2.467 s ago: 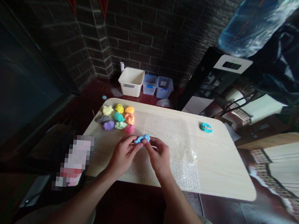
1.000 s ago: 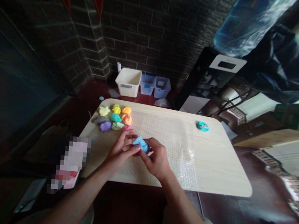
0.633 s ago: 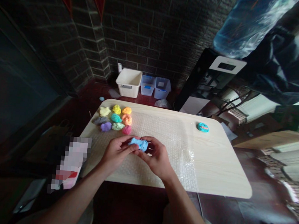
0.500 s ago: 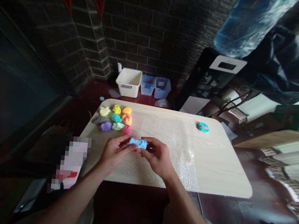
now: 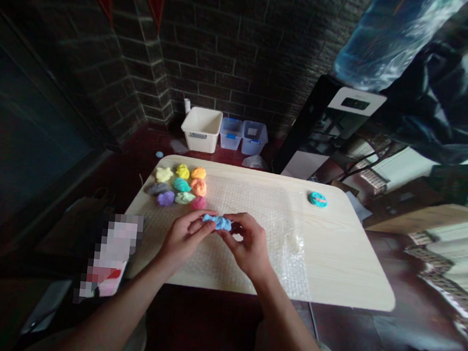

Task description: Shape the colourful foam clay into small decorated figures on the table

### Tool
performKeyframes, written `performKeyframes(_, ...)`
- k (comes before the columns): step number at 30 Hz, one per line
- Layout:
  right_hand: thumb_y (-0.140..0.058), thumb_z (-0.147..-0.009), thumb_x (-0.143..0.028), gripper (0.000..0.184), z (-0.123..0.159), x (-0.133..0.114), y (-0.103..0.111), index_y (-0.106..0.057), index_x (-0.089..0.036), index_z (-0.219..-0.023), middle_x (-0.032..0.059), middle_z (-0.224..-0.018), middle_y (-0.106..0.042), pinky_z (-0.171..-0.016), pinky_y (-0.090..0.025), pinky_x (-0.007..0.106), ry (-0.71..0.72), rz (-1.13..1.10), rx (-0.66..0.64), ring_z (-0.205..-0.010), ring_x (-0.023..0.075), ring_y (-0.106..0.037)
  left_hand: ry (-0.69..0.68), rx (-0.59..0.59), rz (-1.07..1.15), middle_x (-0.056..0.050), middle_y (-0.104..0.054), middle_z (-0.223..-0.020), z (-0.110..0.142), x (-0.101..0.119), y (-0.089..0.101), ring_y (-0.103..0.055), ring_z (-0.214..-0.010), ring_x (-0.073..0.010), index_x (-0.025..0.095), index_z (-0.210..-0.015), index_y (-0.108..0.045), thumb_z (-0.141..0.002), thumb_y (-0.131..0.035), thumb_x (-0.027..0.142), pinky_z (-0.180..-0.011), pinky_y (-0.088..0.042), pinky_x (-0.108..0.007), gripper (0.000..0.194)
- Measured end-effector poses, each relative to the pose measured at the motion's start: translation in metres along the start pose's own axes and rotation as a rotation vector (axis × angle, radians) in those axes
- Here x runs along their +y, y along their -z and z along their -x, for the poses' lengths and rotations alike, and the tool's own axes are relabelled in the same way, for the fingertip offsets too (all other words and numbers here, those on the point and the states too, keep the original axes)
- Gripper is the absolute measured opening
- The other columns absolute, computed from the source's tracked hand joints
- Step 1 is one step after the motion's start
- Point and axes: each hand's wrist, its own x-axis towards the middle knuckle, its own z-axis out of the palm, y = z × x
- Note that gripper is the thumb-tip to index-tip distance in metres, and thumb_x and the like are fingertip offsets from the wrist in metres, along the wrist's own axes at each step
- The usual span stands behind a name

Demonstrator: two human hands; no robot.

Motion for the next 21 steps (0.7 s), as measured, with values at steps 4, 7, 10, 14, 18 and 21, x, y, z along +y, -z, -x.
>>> performKeyframes(4,-0.087,-0.080,-0.037,0.038,-0.0010,0.0019,-0.0021,-0.073,-0.026,-0.114,0.0075,-0.108,-0.074,-0.080,-0.063,0.037,-0.102,-0.137,0.025,-0.092,0.0223,-0.073,-0.018,0.028,-0.026,-0.013,-0.078,-0.116,0.0002,0.0010,0.0026,-0.076,-0.100,-0.0243,0.016,-0.114,-0.078,-0.084,-0.082,0.033,-0.088,-0.061,-0.031,0.034)
performKeyframes(7,-0.088,-0.078,-0.040,0.033,-0.0011,0.0021,-0.0039,-0.076,-0.023,-0.104,0.0078,-0.101,-0.076,-0.077,-0.062,0.035,-0.159,-0.135,0.065,-0.087,0.0220,-0.074,-0.014,0.048,-0.016,-0.012,-0.079,-0.114,0.0014,0.0031,0.0011,-0.077,-0.100,-0.0242,0.016,-0.111,-0.079,-0.082,-0.083,0.030,-0.089,-0.061,-0.032,0.032)
performKeyframes(10,-0.086,-0.080,-0.041,0.027,-0.0001,0.0009,-0.0055,-0.077,-0.021,-0.096,0.0075,-0.093,-0.078,-0.075,-0.061,0.034,-0.165,-0.119,0.051,-0.084,0.0220,-0.073,-0.003,0.069,-0.028,-0.011,-0.080,-0.110,0.0025,0.0041,-0.0008,-0.077,-0.097,-0.0240,0.017,-0.107,-0.080,-0.080,-0.084,0.028,-0.087,-0.062,-0.032,0.030)
performKeyframes(14,-0.086,-0.079,-0.042,0.029,0.0005,-0.0010,-0.0058,-0.078,-0.020,-0.095,0.0059,-0.084,-0.077,-0.066,-0.056,0.031,-0.194,-0.135,0.070,-0.072,0.0188,-0.069,0.039,0.081,0.000,-0.011,-0.081,-0.105,0.0033,0.0049,-0.0008,-0.077,-0.095,-0.0241,0.016,-0.104,-0.081,-0.080,-0.084,0.030,-0.087,-0.060,-0.032,0.028)
performKeyframes(18,-0.087,-0.079,-0.039,0.024,-0.0004,0.0003,-0.0054,-0.080,-0.020,-0.090,0.0041,-0.080,-0.076,-0.066,-0.052,0.030,-0.221,-0.245,0.077,-0.069,0.0166,-0.065,0.115,0.081,0.092,-0.010,-0.082,-0.097,0.0017,0.0052,-0.0002,-0.076,-0.092,-0.0230,0.014,-0.104,-0.082,-0.080,-0.084,0.033,-0.087,-0.058,-0.032,0.030)
performKeyframes(21,-0.088,-0.079,-0.036,0.020,-0.0009,0.0031,-0.0065,-0.080,-0.021,-0.088,0.0024,-0.076,-0.074,-0.070,-0.050,0.029,-0.251,-0.381,0.065,-0.071,0.0156,-0.064,0.162,0.081,0.187,-0.009,-0.081,-0.093,-0.0012,0.0047,0.0003,-0.073,-0.087,-0.0200,0.014,-0.103,-0.082,-0.079,-0.085,0.033,-0.084,-0.056,-0.031,0.031)
